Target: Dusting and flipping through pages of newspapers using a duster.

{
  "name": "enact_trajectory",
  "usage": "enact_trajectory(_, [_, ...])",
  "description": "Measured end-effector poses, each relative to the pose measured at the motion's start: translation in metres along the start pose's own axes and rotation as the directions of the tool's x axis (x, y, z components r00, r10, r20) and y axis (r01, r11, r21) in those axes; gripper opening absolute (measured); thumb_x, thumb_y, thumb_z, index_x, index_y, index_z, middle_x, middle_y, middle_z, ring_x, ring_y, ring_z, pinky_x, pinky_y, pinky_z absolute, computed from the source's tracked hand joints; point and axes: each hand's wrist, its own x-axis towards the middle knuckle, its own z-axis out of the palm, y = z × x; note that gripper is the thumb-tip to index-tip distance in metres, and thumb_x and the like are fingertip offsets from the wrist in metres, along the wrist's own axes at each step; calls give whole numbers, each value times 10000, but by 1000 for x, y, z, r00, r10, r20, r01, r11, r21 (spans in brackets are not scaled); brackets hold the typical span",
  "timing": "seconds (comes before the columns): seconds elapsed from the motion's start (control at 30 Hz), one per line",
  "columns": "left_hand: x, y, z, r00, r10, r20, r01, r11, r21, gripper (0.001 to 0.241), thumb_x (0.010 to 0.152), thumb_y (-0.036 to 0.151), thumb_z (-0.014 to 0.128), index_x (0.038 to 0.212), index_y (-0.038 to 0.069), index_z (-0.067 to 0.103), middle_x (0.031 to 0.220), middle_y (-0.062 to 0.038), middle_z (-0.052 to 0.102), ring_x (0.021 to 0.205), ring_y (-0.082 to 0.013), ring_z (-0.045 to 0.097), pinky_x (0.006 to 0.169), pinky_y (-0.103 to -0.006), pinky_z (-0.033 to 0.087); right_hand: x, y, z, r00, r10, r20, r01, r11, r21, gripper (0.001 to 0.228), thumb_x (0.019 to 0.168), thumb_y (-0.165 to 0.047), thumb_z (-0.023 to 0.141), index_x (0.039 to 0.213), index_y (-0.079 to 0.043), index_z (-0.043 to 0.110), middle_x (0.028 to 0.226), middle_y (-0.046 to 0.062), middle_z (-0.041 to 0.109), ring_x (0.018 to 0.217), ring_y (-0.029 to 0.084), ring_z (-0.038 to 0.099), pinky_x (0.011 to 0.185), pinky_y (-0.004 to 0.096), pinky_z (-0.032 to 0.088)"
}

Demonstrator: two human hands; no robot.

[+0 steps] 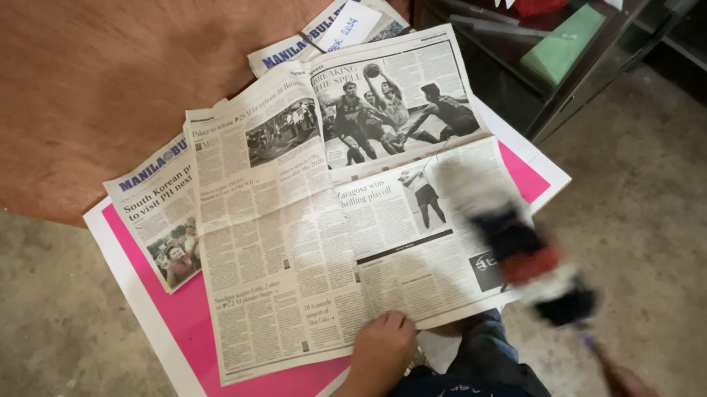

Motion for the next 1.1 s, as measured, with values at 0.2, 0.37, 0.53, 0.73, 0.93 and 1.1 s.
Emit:
enact_trajectory(0.2, [53,31,-11,959,-55,279,75,995,-61,154,934,110,586,1009,18,685,935,-161,682,787,-280,658,680,-415,590,-36,-144,24,909,-223,-351,-67,754,-654,441,1130,-75,625,1570,-95,652,764,176,717,457,257,517,442,355,395])
enact_trajectory(0.37, [80,55,-4,981,170,94,-163,984,-75,271,877,59,616,1127,-46,613,846,-149,649,632,-270,619,502,-377,514,-38,-216,56,901,-172,-397,1,918,-396,465,1125,-7,572,1590,0,589,813,229,665,657,294,600,583,389,462])
enact_trajectory(0.53, [78,43,10,973,-89,214,172,897,-407,188,1000,41,622,1139,64,746,883,-82,760,662,-163,654,637,-255,579,-59,-266,79,902,-63,-427,-69,956,-285,439,1106,-27,562,1542,-37,610,720,162,605,499,223,414,479,356,360])
enact_trajectory(0.73, [94,33,-28,884,-265,386,450,707,-545,110,975,157,732,882,139,788,782,-25,741,524,-79,551,449,-179,506,-57,-259,84,918,-126,-377,85,988,-125,461,1098,1,511,1555,50,542,748,174,595,566,192,445,536,297,373])
enact_trajectory(0.93, [96,24,-35,860,-416,296,501,570,-652,188,973,54,608,1147,40,676,953,-79,730,661,-131,628,546,-223,566,-45,-266,95,941,62,-332,-21,992,125,404,1092,-146,518,1490,-136,587,725,33,544,470,108,362,398,260,291])
enact_trajectory(1.1, [63,20,-43,803,-573,-165,238,562,-792,87,991,42,595,1050,-21,608,773,-103,689,514,-155,632,383,-232,563,-42,-317,126,979,147,-140,-147,989,14,518,1049,-134,506,1564,-187,511,678,67,540,468,153,391,405,305,318])
